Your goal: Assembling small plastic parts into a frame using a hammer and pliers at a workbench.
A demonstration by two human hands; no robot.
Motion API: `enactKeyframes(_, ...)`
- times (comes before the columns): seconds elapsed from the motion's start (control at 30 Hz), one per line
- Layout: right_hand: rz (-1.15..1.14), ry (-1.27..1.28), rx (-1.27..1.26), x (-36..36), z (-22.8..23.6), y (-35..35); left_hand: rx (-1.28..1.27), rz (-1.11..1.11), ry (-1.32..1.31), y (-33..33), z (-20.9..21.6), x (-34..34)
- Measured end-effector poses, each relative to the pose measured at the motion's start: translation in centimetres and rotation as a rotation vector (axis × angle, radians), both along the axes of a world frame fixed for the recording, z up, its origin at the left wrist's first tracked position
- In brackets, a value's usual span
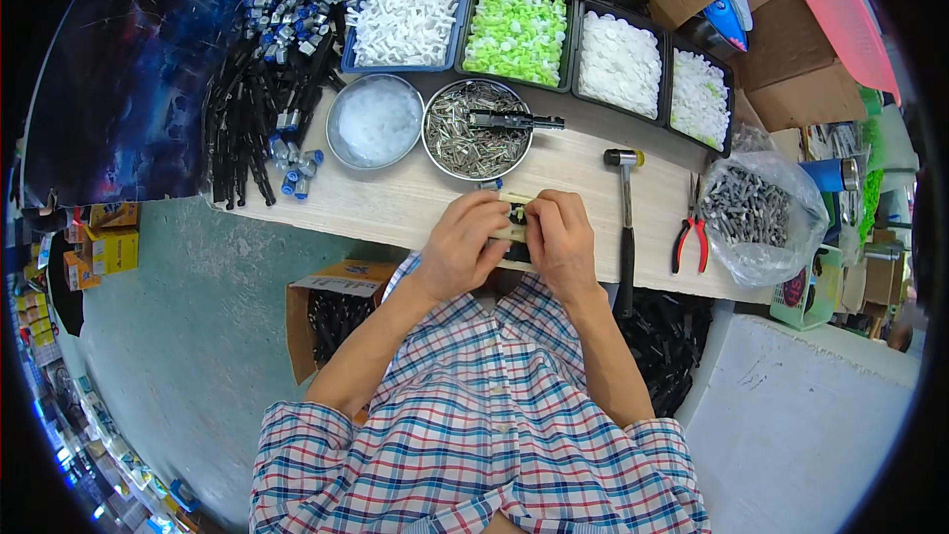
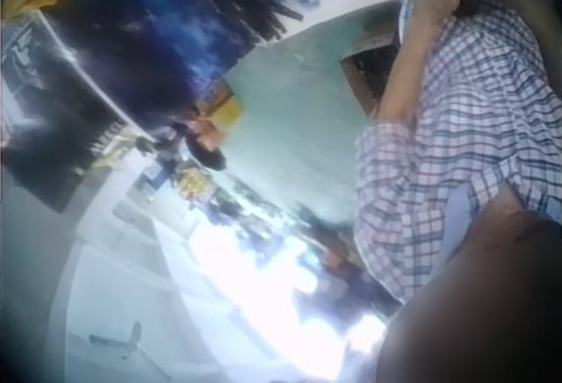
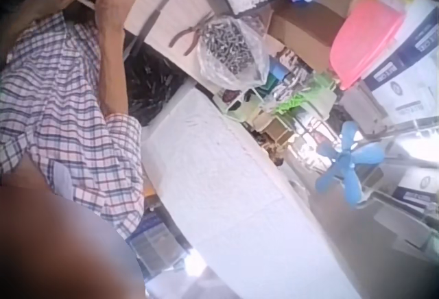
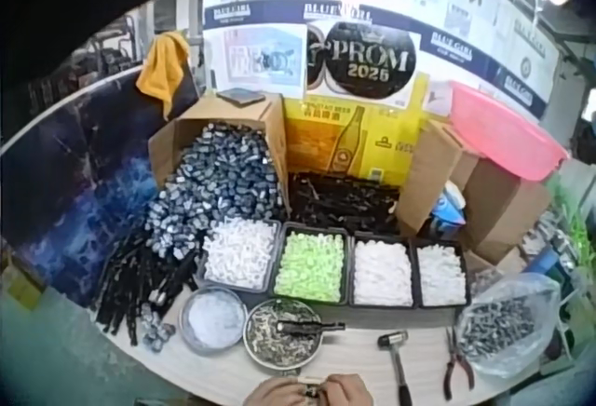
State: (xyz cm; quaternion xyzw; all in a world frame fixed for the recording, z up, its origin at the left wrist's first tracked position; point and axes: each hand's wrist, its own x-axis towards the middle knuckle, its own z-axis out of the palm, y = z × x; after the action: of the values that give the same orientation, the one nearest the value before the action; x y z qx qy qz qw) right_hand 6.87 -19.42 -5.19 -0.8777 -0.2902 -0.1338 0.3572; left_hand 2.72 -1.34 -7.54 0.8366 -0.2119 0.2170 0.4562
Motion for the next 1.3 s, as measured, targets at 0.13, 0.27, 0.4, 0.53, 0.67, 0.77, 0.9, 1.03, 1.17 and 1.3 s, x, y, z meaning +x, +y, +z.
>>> enactKeyframes(0.13,0.001,0.027,-0.004,0.2,0.0,0.1,0.102,-0.062,-0.042,0.0,0.5,0.0)
enactKeyframes(0.27,0.011,0.048,-0.003,0.2,0.0,0.0,0.163,-0.07,-0.055,0.0,0.4,0.1)
enactKeyframes(0.4,0.011,0.045,-0.015,0.2,0.2,0.1,0.195,-0.068,-0.079,-0.1,0.0,0.0)
enactKeyframes(0.53,0.009,0.026,-0.012,0.1,0.4,0.2,0.33,-0.034,-0.066,-0.6,0.1,-0.3)
enactKeyframes(0.67,0.031,0.087,-0.019,0.5,1.2,-0.3,0.494,-0.029,-0.11,-0.5,0.8,-0.7)
enactKeyframes(0.77,0.106,0.17,0.06,2.3,1.7,-0.8,0.395,-0.1,-0.046,0.2,1.4,-0.3)
enactKeyframes(0.9,-0.015,0.145,0.207,7.4,3.4,0.4,0.118,0.169,-0.002,0.4,1.7,2.7)
enactKeyframes(1.03,-0.136,0.032,0.149,14.3,3.2,1.8,0.152,0.351,0.042,-0.1,1.9,5.7)
enactKeyframes(1.17,-0.203,-0.065,-0.087,18.2,2.0,3.0,0.272,0.388,0.092,-0.1,1.8,6.8)
enactKeyframes(1.3,-0.296,-0.058,-0.292,19.0,1.7,4.5,0.375,0.417,0.121,0.1,1.4,7.2)
